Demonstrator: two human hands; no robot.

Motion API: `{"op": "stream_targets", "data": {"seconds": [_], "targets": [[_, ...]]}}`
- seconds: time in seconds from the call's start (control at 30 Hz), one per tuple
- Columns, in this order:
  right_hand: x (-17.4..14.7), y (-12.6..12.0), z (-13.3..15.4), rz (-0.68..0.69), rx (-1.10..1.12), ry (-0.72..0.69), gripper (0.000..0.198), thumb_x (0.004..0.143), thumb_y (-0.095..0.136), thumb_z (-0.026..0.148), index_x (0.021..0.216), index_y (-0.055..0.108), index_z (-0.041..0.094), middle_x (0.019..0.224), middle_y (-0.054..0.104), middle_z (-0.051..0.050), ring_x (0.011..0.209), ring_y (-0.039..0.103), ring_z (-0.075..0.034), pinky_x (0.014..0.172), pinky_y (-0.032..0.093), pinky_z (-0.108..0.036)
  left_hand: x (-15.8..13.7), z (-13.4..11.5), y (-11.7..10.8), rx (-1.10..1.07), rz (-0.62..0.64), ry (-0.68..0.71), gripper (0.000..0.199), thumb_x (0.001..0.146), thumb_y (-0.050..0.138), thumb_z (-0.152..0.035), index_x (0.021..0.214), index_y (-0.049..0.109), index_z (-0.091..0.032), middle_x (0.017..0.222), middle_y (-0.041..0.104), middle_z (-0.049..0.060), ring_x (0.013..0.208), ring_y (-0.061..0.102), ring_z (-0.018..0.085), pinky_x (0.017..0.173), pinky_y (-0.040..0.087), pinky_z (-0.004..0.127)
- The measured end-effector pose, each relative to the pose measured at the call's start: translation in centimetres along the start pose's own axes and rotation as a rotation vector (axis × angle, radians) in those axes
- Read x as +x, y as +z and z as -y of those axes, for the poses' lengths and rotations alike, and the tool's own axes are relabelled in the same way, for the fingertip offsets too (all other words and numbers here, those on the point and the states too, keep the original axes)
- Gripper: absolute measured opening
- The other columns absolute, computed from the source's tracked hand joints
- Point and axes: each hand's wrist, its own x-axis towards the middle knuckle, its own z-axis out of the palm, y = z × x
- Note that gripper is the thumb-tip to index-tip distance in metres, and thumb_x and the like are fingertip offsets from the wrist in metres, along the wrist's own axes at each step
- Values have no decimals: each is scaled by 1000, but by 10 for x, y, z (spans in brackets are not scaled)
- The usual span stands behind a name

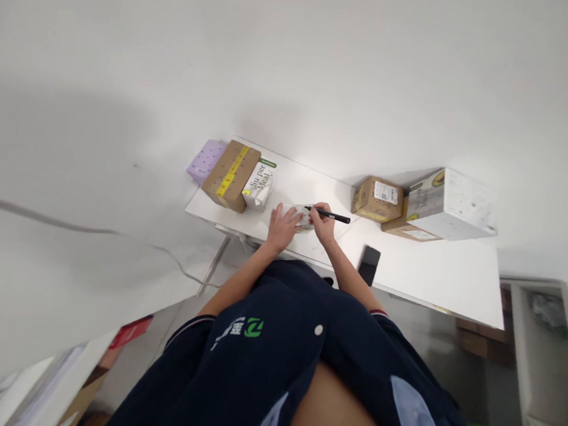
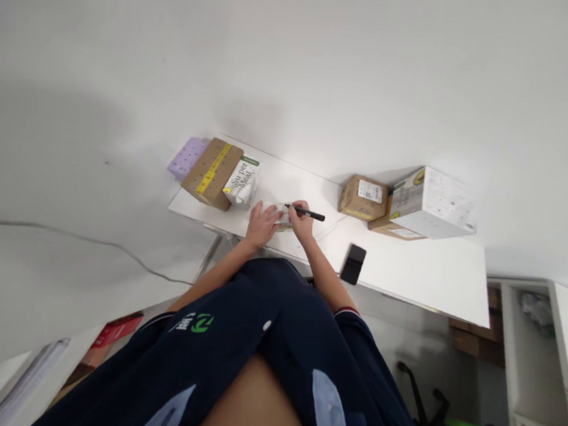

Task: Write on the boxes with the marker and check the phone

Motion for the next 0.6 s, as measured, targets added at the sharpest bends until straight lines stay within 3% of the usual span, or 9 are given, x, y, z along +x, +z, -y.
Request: {"op": "stream_targets", "data": {"seconds": [0.07,0.17,0.6], "targets": [[1,0,-1,-6,-31,2,15,80,55,35,88,51,23,69,54,5,58,51,-10,60,46,-22,-1,-2,-1,66,41,1,34,89,57,-22,121,68,-30,143,57,6,151,22,35,121,9,65],[0,0,-4,-3,-81,-1,15,81,56,35,90,54,23,72,56,4,62,51,-11,61,46,-22,-4,-4,-1,128,84,-2,38,93,50,-20,127,64,-29,147,52,8,151,22,35,121,10,63],[-7,2,-15,1,-177,-87,19,84,53,41,90,57,24,75,57,2,67,51,-14,71,47,-26,-9,2,-3,99,97,43,40,92,48,-25,129,64,-27,148,51,9,151,22,37,120,15,62]]}}
